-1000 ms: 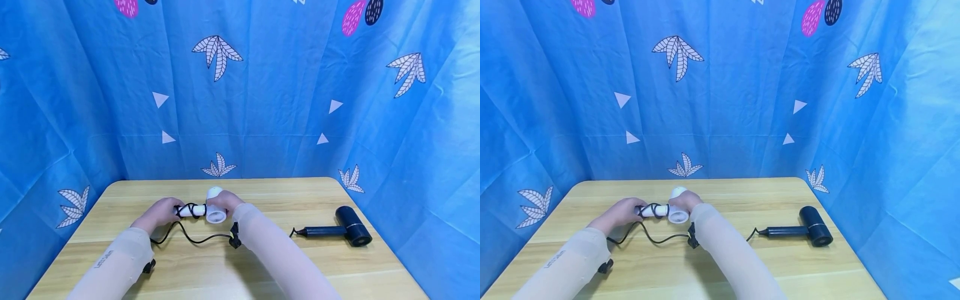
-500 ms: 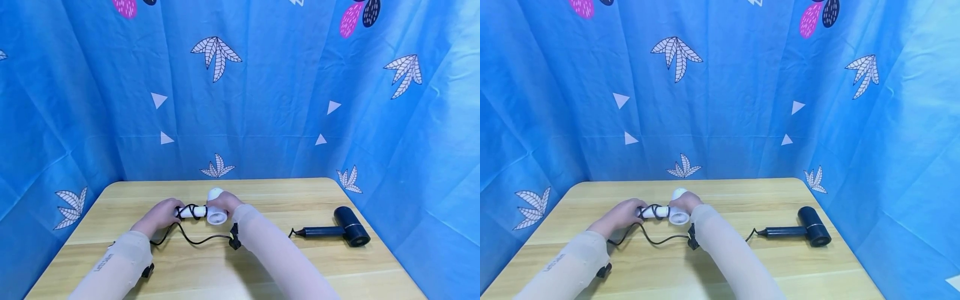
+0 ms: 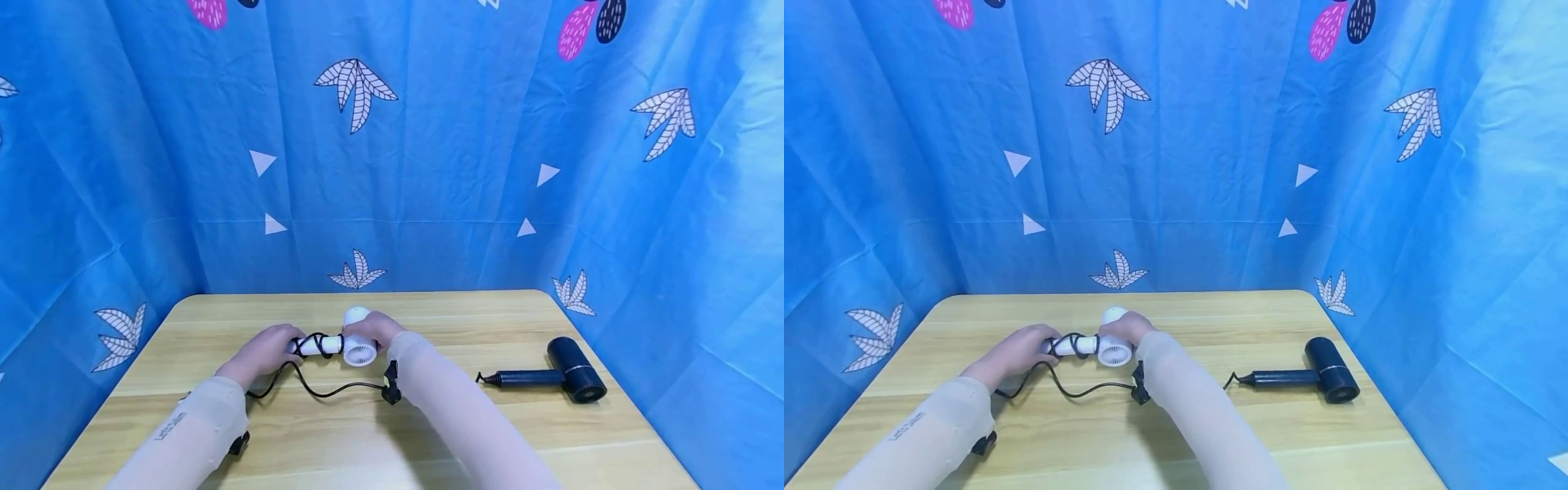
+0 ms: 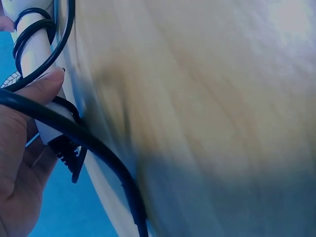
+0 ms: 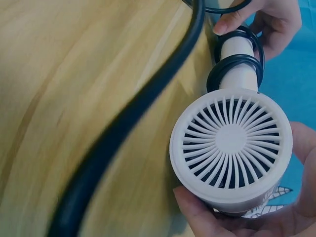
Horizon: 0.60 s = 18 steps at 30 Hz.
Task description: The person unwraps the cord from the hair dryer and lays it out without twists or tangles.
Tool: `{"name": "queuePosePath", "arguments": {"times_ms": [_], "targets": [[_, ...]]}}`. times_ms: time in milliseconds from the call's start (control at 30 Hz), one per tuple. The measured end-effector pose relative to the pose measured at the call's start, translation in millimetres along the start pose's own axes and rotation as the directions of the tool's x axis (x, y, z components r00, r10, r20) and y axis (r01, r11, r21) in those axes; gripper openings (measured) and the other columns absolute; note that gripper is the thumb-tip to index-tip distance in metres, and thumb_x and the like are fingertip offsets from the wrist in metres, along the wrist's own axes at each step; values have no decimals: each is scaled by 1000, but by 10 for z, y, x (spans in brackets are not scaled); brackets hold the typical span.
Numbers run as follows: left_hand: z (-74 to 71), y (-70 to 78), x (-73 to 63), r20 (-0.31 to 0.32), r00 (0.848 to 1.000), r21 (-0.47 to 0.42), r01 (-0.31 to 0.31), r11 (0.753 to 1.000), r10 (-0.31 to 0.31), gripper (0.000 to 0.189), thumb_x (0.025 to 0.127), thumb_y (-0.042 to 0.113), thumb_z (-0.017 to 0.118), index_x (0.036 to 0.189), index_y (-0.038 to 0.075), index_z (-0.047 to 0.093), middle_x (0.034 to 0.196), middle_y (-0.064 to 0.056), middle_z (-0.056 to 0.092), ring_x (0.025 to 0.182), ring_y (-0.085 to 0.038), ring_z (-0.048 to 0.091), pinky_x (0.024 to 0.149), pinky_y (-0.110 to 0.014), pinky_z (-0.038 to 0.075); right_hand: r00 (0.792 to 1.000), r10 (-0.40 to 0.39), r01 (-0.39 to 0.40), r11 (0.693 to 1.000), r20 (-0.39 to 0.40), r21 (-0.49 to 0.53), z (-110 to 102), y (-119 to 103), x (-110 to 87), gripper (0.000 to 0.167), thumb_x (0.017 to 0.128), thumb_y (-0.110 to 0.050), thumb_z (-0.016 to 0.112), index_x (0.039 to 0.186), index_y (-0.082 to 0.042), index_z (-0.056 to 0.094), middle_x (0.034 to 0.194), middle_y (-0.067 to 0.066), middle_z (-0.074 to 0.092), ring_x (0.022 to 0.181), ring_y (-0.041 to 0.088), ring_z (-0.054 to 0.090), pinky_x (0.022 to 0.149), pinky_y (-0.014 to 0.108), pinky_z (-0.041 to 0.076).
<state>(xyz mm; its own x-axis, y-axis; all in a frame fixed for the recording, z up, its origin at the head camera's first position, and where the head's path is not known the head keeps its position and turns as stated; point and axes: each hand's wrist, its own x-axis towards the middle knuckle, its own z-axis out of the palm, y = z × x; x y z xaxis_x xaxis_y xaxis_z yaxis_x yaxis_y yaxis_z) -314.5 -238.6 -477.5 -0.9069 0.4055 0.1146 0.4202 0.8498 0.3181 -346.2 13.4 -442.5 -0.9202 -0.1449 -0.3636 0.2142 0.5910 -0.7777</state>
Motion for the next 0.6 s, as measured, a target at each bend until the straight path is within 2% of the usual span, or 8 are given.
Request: {"name": "queuePosePath", "arguments": {"times_ms": [167, 367, 600], "targets": [[-33, 20, 40, -11, 1000, -29, -1, 1000, 0, 38, 78, 18, 87, 112, 6, 72, 108, -8, 70, 103, -30, 65, 92, -50, 53, 999, -28, 28, 1000, 17, 12, -81, 15, 5, 48, 78, -32, 82, 106, -1, 58, 85, 11, 65, 69, 22, 65, 64, 36, 60], [-90, 59, 75, -32, 999, -44, -18, 999, 17, 38, 78, 16, 87, 112, 6, 72, 109, -9, 70, 103, -30, 64, 93, -50, 52, 999, -36, 34, 997, 26, 73, -160, -4, -63, 49, 80, -30, 81, 110, 0, 56, 90, 12, 65, 74, 23, 66, 67, 36, 59], [-151, 141, 109, -54, 998, -60, -31, 998, 28, 35, 79, 15, 86, 110, 6, 73, 106, -8, 71, 102, -30, 65, 93, -50, 52, 999, -49, 49, 999, -4, -8, -254, -58, -74, 53, 78, -34, 81, 109, 1, 56, 90, 11, 64, 72, 22, 65, 62, 33, 58]]}}
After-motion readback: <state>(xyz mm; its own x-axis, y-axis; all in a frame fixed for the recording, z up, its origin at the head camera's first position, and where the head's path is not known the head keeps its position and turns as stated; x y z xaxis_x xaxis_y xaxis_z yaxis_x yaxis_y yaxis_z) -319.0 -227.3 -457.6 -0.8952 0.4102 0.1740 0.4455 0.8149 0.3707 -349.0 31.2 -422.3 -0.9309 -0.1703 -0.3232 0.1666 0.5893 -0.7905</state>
